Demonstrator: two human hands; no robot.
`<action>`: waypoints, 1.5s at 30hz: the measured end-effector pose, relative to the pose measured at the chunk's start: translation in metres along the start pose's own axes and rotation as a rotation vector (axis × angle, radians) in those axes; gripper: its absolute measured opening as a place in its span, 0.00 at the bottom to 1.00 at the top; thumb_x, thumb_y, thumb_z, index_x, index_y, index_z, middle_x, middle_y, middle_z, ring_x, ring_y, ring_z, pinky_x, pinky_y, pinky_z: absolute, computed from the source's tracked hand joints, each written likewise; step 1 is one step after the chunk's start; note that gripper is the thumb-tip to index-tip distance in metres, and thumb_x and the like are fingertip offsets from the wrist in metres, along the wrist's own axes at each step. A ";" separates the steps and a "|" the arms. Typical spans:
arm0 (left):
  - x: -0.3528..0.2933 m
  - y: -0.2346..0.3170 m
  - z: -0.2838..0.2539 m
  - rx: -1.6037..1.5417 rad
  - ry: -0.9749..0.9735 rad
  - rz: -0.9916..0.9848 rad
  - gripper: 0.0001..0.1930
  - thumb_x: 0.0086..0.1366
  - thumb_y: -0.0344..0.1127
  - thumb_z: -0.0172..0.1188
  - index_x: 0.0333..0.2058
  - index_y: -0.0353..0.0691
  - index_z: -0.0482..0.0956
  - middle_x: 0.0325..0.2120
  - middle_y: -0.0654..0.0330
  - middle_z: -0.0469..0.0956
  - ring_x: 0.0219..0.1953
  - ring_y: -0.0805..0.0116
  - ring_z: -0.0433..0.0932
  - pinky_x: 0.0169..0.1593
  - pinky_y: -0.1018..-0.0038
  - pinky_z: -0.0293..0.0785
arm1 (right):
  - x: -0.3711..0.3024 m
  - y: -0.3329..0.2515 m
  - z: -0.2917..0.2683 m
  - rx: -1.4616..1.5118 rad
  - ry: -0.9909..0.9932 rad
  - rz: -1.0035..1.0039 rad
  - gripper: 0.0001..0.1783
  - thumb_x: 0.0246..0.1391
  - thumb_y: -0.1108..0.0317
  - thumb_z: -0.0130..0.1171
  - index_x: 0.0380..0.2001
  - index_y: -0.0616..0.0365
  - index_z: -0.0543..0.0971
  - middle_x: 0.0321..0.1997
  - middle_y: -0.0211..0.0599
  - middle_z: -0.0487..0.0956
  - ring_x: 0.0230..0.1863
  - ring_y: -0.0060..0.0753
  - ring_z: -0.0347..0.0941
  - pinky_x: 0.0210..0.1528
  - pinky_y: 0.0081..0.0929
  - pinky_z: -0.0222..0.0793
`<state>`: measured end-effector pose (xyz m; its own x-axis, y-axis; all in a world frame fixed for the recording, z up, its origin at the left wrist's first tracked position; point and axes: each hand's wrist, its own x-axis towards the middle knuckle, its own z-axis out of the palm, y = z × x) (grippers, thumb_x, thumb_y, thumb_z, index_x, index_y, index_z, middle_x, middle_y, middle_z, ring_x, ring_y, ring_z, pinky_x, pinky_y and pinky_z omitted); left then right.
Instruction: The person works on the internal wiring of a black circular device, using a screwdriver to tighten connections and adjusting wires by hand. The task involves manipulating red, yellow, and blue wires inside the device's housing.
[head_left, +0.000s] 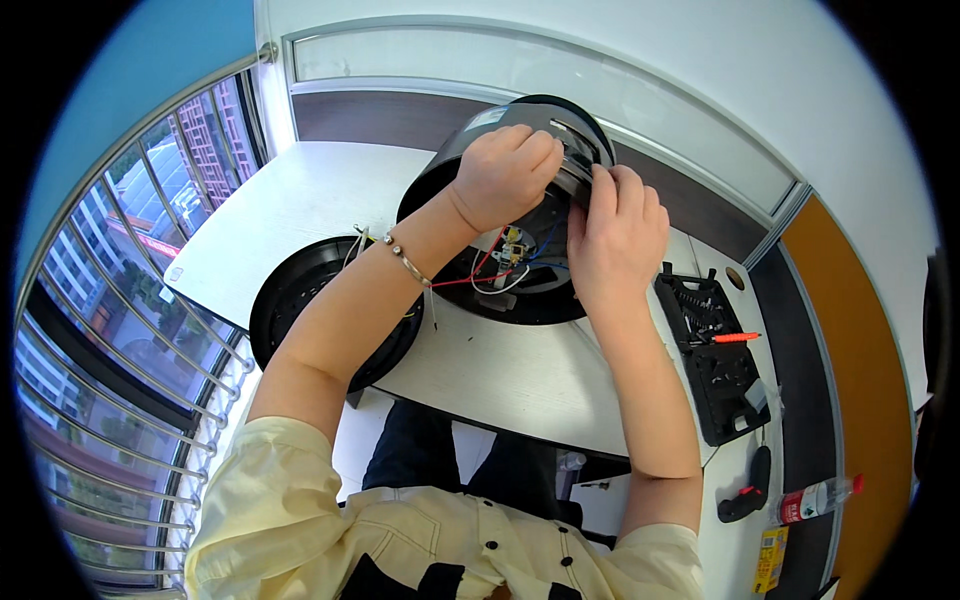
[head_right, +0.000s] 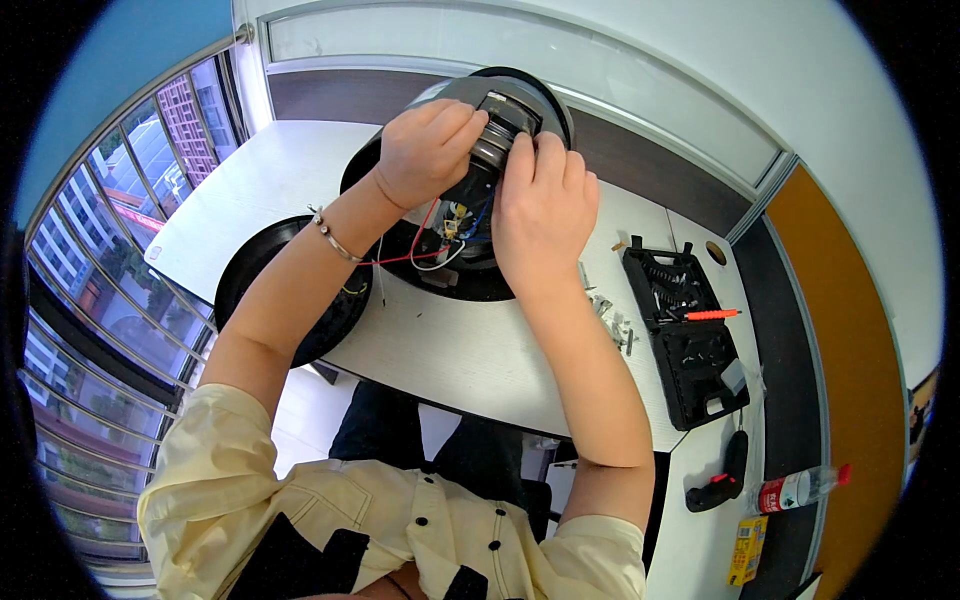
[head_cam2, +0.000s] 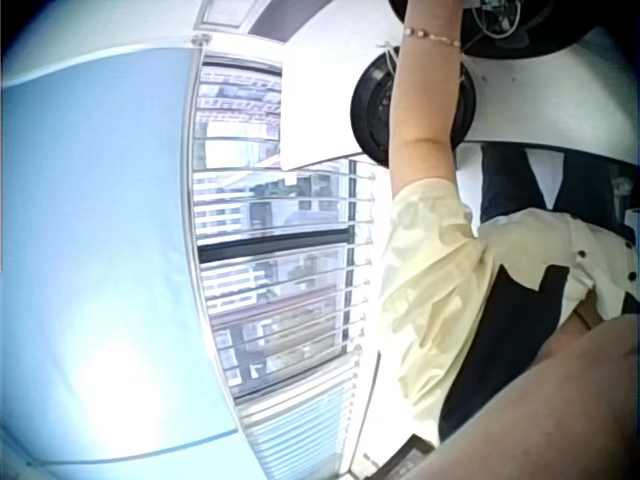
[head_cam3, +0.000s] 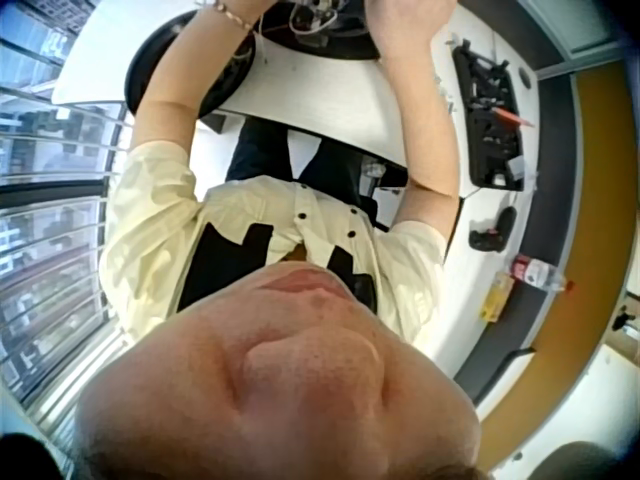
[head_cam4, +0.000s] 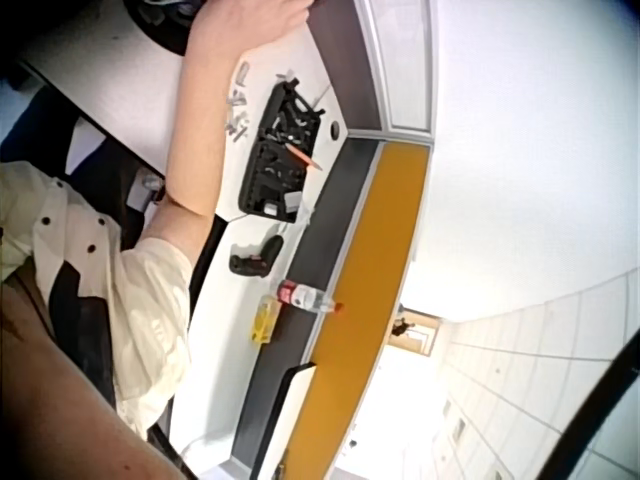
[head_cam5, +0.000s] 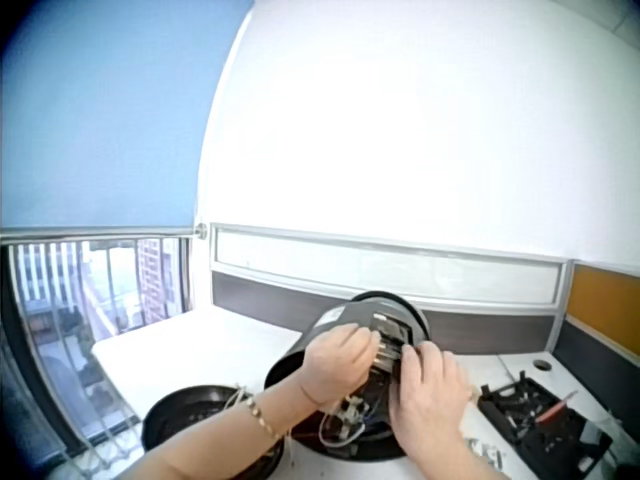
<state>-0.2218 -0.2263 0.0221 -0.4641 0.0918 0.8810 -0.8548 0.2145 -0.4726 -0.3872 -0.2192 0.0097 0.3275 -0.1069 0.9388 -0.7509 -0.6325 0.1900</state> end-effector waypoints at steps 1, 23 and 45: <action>0.000 0.000 -0.001 0.000 0.003 -0.001 0.09 0.41 0.31 0.54 0.26 0.40 0.74 0.21 0.65 0.65 0.23 0.71 0.69 0.24 0.77 0.68 | 0.004 0.003 0.004 -0.013 0.097 -0.074 0.14 0.39 0.73 0.55 0.35 0.59 0.74 0.34 0.35 0.72 0.31 0.36 0.68 0.32 0.30 0.64; -0.007 -0.001 -0.010 -0.064 -0.111 -0.090 0.14 0.41 0.26 0.57 0.32 0.37 0.78 0.29 0.61 0.74 0.33 0.64 0.77 0.32 0.73 0.74 | 0.011 0.019 0.023 0.046 0.150 -0.318 0.13 0.33 0.73 0.55 0.29 0.60 0.74 0.31 0.34 0.73 0.27 0.31 0.70 0.24 0.22 0.68; -0.002 -0.001 -0.005 -0.043 -0.087 -0.004 0.12 0.39 0.28 0.57 0.28 0.35 0.74 0.22 0.60 0.67 0.25 0.65 0.72 0.26 0.74 0.70 | 0.008 0.018 0.024 -0.059 0.184 -0.313 0.13 0.35 0.72 0.54 0.31 0.60 0.75 0.30 0.34 0.72 0.26 0.30 0.69 0.24 0.22 0.67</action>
<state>-0.2186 -0.2222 0.0212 -0.4809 0.0066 0.8768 -0.8466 0.2569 -0.4662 -0.3845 -0.2495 0.0137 0.4418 0.2284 0.8675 -0.6641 -0.5668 0.4875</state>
